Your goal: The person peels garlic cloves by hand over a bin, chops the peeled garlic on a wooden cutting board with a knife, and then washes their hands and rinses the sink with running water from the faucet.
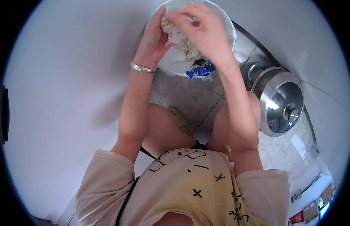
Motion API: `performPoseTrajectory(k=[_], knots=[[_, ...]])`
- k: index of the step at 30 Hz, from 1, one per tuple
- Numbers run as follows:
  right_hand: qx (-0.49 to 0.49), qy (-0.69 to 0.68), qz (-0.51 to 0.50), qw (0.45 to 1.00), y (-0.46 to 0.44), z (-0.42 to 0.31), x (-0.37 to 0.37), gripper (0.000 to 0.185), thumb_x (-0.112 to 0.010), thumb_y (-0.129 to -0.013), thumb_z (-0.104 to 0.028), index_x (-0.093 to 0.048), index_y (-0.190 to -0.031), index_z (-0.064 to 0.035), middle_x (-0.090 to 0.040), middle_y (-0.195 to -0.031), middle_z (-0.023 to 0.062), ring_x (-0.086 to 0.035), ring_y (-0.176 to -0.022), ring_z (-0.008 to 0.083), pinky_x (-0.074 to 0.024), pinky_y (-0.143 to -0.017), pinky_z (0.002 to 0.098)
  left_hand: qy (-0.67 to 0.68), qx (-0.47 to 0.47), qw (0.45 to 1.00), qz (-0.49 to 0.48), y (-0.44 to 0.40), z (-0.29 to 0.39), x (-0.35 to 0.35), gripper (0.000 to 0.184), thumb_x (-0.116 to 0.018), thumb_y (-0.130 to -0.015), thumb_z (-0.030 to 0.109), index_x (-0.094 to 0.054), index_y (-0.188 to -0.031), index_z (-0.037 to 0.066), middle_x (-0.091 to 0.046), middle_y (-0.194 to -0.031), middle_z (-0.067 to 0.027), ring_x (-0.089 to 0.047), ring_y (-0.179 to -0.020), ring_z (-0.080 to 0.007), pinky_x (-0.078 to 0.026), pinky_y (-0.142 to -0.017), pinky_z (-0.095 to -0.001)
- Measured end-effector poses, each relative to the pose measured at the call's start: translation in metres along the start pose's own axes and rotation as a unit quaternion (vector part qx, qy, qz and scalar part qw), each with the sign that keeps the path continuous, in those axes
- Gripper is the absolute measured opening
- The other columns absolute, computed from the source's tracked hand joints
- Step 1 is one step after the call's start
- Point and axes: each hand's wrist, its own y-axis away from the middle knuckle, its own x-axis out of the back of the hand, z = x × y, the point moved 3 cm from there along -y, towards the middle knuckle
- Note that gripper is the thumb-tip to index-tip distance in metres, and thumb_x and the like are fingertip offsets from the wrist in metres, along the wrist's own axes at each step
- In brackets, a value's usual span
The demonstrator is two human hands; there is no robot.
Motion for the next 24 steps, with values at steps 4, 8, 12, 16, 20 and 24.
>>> performPoseTrajectory(k=[4,8,12,16,20,24], knots=[[0.075,0.239,0.023,0.968,0.007,-0.019,-0.014,0.026,-0.069,-0.075,-0.011,-0.065,-0.1,-0.0079,-0.057,-0.095,0.0029,-0.057,-0.085,0.013,-0.0465,-0.072,0.0229,0.023,-0.007,1.0,0.009,0.003,0.003,-0.01,0.054,-0.028,-0.095,0.049,-0.06,-0.092,0.006,-0.06,-0.066,-0.001,-0.053,-0.048,-0.0072,-0.035,-0.038,-0.0179],[0.1,0.216,0.01,0.971,0.007,-0.012,-0.008,0.023,-0.07,-0.073,-0.008,-0.068,-0.095,-0.0079,-0.059,-0.09,0.0039,-0.059,-0.08,0.0134,-0.0471,-0.067,0.0233,-0.003,0.014,0.996,-0.084,0.0,0.002,0.007,0.055,-0.025,-0.095,0.05,-0.06,-0.089,0.007,-0.057,-0.061,0.0009,-0.048,-0.044,-0.0064,-0.032,-0.036,-0.0181],[0.146,0.227,0.055,0.961,0.008,-0.012,-0.006,0.014,-0.068,-0.074,-0.006,-0.069,-0.089,-0.0062,-0.061,-0.08,0.0041,-0.059,-0.07,0.0123,-0.0461,-0.06,0.0226,0.026,0.012,0.979,-0.203,-0.006,-0.005,0.013,0.053,-0.026,-0.095,0.05,-0.058,-0.082,0.009,-0.053,-0.057,0.003,-0.041,-0.04,-0.0063,-0.027,-0.034,-0.0182],[0.024,0.206,0.045,0.977,0.004,-0.004,0.001,0.012,-0.064,-0.079,-0.005,-0.069,-0.09,-0.0048,-0.063,-0.075,0.0036,-0.058,-0.068,0.0096,-0.0445,-0.057,0.0216,-0.007,0.004,0.978,-0.21,-0.005,-0.007,0.006,0.046,-0.032,-0.095,0.045,-0.056,-0.08,0.009,-0.052,-0.056,0.0028,-0.039,-0.039,-0.0074,-0.026,-0.035,-0.0174],[-0.072,0.045,0.021,0.996,0.0,0.02,0.011,0.011,-0.061,-0.083,-0.009,-0.068,-0.09,-0.0033,-0.064,-0.077,0.0024,-0.056,-0.068,0.0063,-0.0433,-0.057,0.0206,-0.064,0.063,0.968,-0.236,-0.013,-0.004,0.021,0.042,-0.043,-0.091,0.041,-0.058,-0.092,0.001,-0.061,-0.076,-0.0091,-0.055,-0.056,-0.0131,-0.042,-0.044,-0.0204],[-0.098,-0.083,0.086,0.988,-0.004,0.018,0.026,0.014,-0.06,-0.086,-0.013,-0.067,-0.093,-0.0031,-0.064,-0.078,0.0005,-0.054,-0.068,0.0044,-0.0428,-0.058,0.02,0.044,0.065,0.991,-0.11,0.004,0.008,0.004,0.034,-0.041,-0.094,0.037,-0.055,-0.084,0.007,-0.056,-0.066,-0.0018,-0.051,-0.049,-0.0095,-0.033,-0.039,-0.018]])
